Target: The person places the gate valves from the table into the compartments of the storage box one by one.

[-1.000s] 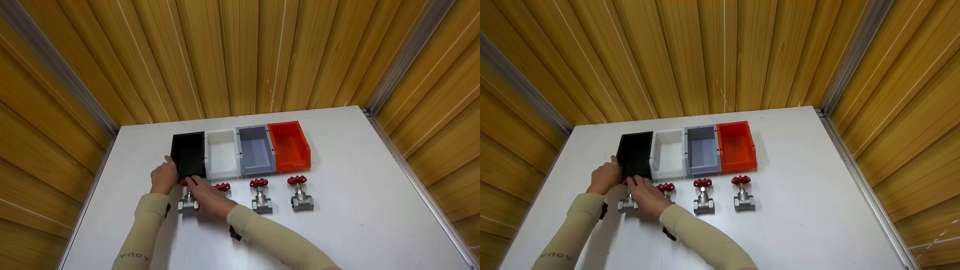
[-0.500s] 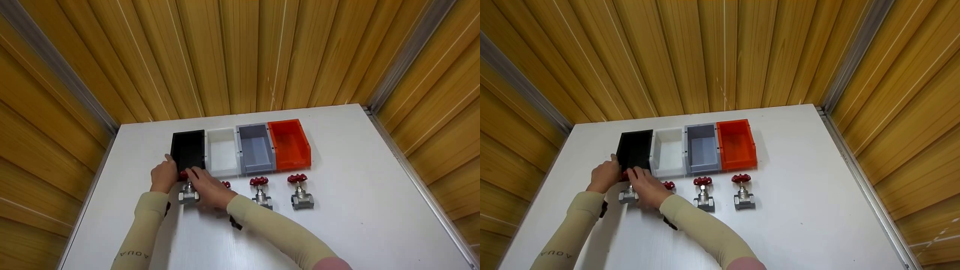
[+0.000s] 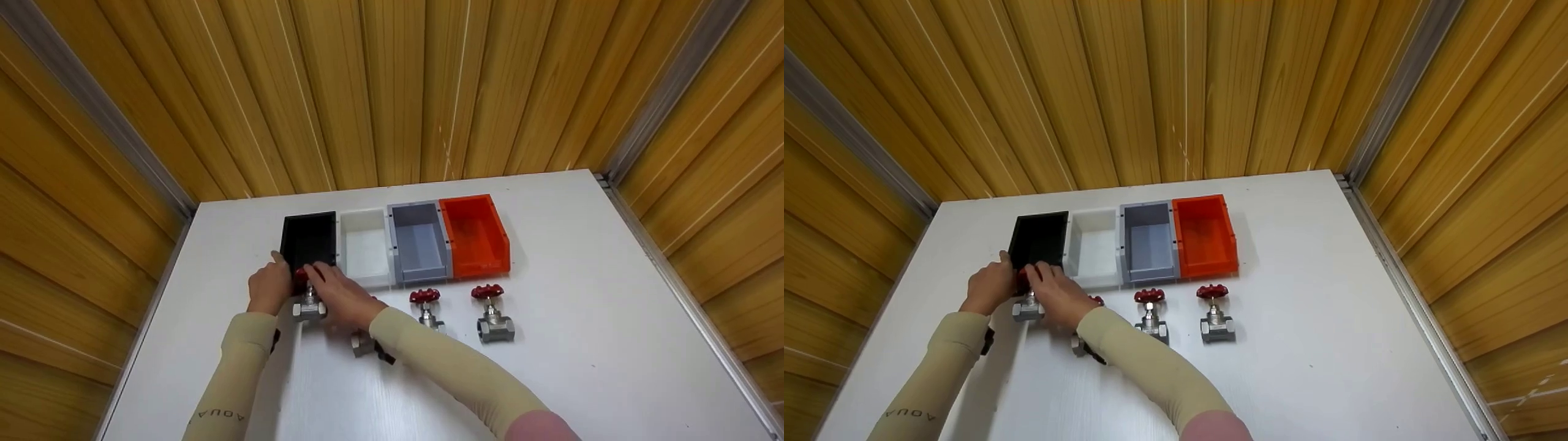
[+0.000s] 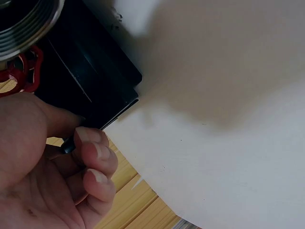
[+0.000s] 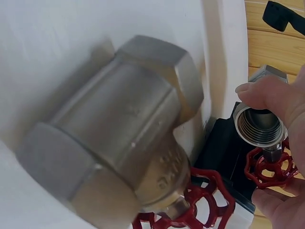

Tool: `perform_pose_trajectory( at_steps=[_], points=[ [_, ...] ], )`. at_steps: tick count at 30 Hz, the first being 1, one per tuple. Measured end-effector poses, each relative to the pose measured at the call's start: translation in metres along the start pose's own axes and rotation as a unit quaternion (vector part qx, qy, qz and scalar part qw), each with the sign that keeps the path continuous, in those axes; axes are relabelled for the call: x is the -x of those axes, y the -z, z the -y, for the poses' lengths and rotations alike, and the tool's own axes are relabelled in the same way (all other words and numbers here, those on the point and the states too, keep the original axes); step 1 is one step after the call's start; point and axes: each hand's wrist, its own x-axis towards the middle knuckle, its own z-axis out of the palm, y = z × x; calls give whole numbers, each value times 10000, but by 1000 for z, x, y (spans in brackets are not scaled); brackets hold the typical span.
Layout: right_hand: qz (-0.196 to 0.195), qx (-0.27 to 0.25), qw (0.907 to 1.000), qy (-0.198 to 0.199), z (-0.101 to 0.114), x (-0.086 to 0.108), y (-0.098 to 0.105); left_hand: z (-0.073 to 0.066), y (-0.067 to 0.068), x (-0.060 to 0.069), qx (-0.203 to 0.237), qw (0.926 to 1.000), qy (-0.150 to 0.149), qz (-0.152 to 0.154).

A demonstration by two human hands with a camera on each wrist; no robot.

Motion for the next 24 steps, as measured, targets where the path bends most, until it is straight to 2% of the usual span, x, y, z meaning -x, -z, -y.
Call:
perform_pose_trajectory(
  at_steps=[9,24],
  points=[
    [226,-317,9987,-326,-3,-4,6,0,-2,1,-19,9998,-44,-176],
    [-17,-59,9999,-96,-7,-14,11,-2,-1,3,-136,9995,-104,-263]
  ],
)
